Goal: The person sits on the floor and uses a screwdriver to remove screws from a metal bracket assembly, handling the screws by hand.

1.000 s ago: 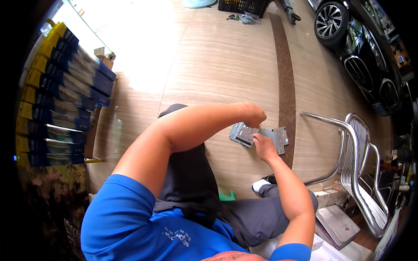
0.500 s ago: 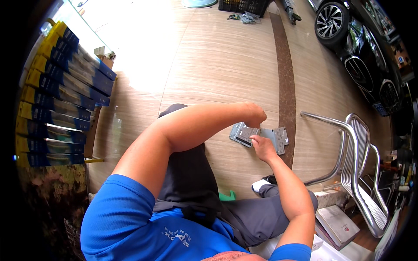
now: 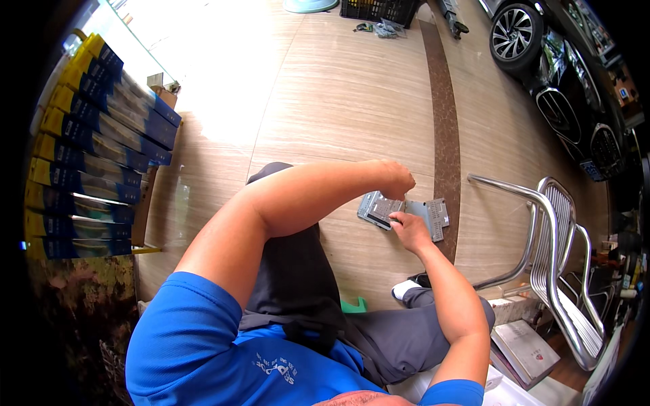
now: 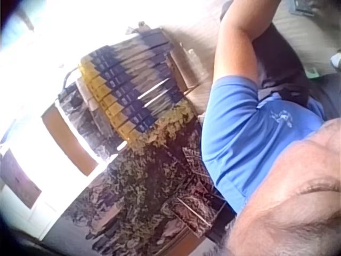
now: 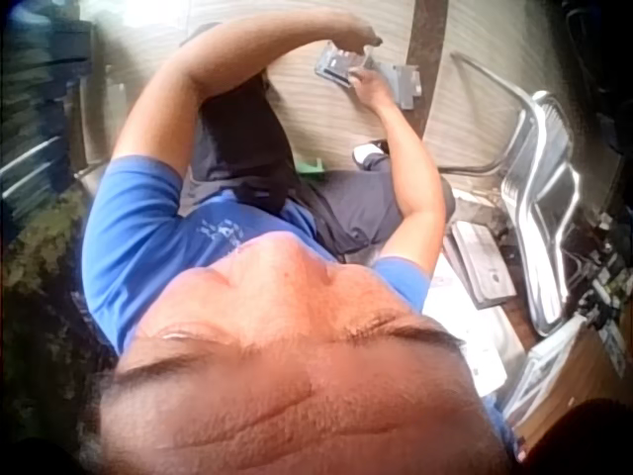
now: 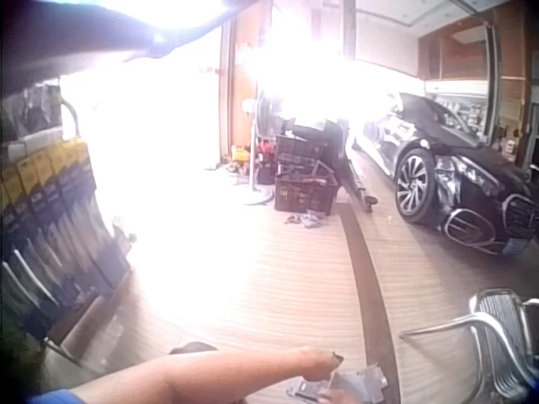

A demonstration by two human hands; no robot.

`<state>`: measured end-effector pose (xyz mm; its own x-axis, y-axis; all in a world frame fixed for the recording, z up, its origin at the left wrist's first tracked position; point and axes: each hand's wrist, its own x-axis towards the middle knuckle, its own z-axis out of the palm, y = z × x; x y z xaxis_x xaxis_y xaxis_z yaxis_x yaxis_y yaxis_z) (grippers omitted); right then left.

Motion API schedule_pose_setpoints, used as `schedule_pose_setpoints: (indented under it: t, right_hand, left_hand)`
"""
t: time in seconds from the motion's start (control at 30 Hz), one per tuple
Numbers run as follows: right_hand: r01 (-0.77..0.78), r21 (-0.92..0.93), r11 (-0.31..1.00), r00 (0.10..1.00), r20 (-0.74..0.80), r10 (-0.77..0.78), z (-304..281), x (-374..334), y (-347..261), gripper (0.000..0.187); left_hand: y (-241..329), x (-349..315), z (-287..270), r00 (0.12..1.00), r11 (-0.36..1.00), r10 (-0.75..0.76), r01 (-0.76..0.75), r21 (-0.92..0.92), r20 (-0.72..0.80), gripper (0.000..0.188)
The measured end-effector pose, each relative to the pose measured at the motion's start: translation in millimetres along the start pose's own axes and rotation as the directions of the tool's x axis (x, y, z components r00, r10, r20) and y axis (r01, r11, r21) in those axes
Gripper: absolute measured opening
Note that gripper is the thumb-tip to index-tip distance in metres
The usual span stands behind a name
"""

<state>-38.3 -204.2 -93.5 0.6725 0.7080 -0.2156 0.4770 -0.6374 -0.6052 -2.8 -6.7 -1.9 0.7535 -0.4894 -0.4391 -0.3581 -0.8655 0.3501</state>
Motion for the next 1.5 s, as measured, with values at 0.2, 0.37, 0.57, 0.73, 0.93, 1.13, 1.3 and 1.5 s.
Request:
schedule_pose_setpoints:
  t: [0.2,0.37,0.57,0.73,0.93,1.13,1.3,1.5]
  right_hand:
    - [-0.051,0.060,0.997,0.999,-0.006,0.051,2.9,0.2,1.0,0.022]
    - [-0.072,0.062,0.995,0.997,-0.029,0.074,4.3,1.2,0.6,0.023]
    - [-0.164,0.025,0.986,0.985,-0.052,0.165,0.3,1.9,-1.6,0.027]
    - [-0.117,-0.010,0.993,0.993,-0.030,0.117,-2.0,2.2,-0.6,0.026]
    - [-0.044,-0.007,0.999,0.998,-0.035,0.044,-0.8,0.3,-4.3,0.025]
    - [-0.018,0.006,1.000,0.999,-0.039,0.018,-0.2,-0.8,-2.1,0.024]
    - [-0.013,0.030,0.999,1.000,-0.010,0.014,0.4,0.5,-3.9,0.023]
    - [0.014,0.023,1.000,1.000,-0.026,-0.014,2.7,1.2,-1.8,0.023]
  left_hand:
    - [1.5,0.0,-1.3,1.000,1.000,0.007,-0.007,0.004,0.001,0.036]
    - [-0.3,0.5,0.5,1.000,1.000,0.002,-0.002,0.003,0.002,0.036]
    - [-0.4,1.6,1.8,1.000,1.000,0.006,-0.006,0.010,-0.005,0.037]
    - [-1.2,2.9,3.7,1.000,1.000,-0.011,0.011,-0.003,0.000,0.039]
    - [-1.8,4.1,5.4,1.000,1.000,-0.005,0.004,0.016,0.022,0.040]
    - [3.3,1.2,0.1,0.999,1.000,-0.012,0.012,0.024,0.038,0.041]
    - [2.7,1.0,-0.6,0.999,1.000,-0.007,0.006,0.029,0.043,0.041]
    - [1.2,0.7,-0.7,0.999,1.000,-0.001,0.000,0.016,0.036,0.040]
